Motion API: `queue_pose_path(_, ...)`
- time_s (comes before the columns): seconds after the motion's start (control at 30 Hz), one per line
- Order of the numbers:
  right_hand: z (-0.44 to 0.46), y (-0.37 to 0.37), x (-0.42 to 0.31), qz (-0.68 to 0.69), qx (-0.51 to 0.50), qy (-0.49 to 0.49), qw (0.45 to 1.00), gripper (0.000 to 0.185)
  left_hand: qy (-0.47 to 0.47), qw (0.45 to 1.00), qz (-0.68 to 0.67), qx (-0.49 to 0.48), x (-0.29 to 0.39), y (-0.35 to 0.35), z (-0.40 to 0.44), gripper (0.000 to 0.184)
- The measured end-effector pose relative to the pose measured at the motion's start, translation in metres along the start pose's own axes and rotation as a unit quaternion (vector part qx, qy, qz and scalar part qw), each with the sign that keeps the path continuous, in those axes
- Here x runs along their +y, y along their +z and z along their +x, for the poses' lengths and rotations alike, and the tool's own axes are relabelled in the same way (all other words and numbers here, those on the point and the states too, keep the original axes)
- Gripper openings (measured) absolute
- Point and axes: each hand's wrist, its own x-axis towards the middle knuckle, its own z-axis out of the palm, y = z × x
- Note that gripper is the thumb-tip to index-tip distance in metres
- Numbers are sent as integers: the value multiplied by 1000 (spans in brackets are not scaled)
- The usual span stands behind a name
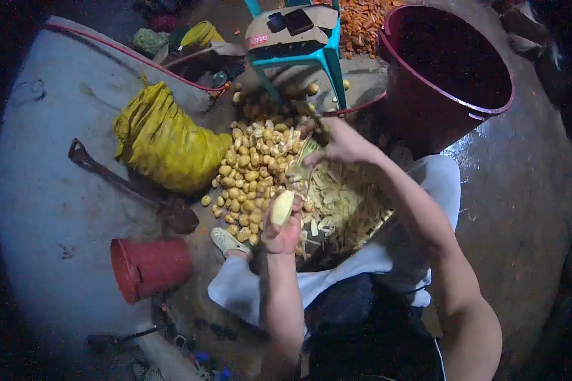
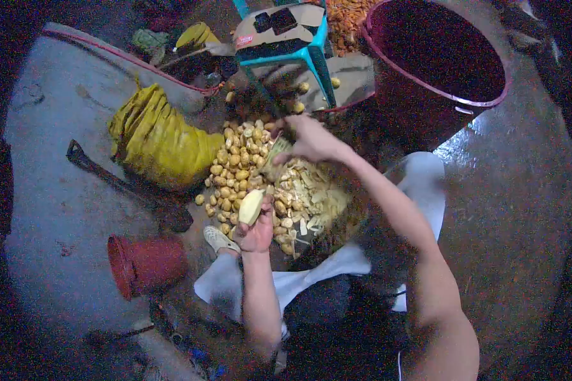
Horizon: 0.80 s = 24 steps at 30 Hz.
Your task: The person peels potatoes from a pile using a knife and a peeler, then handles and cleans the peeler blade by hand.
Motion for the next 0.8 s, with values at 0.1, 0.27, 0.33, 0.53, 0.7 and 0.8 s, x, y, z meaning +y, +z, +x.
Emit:
queue_pose_path(0.1, -19, 10, -45, -33, -16, -123, 992, 56, 43, 992, 98, 68, 0, 13, 2, 82)
queue_pose_path(0.27, -1, 5, -5, -47, 47, -72, 995, 56, -10, 999, -51, 13, -5, 20, 1, 74)
queue_pose_path(0.33, -12, 12, -33, -38, -5, -113, 993, 56, 3, 999, 13, 51, -5, 17, 0, 77)
queue_pose_path(0.53, 1, -4, -2, -43, 58, -12, 997, 60, -6, 999, -42, -13, 2, 17, 1, 74)
queue_pose_path(0.7, -18, 11, -40, -12, -28, -62, 998, 56, 28, 999, 41, 20, 3, 21, -6, 67)
queue_pose_path(0.8, 2, -3, -5, -24, 60, 6, 998, 57, 8, 999, -22, -32, 5, 14, -5, 65)
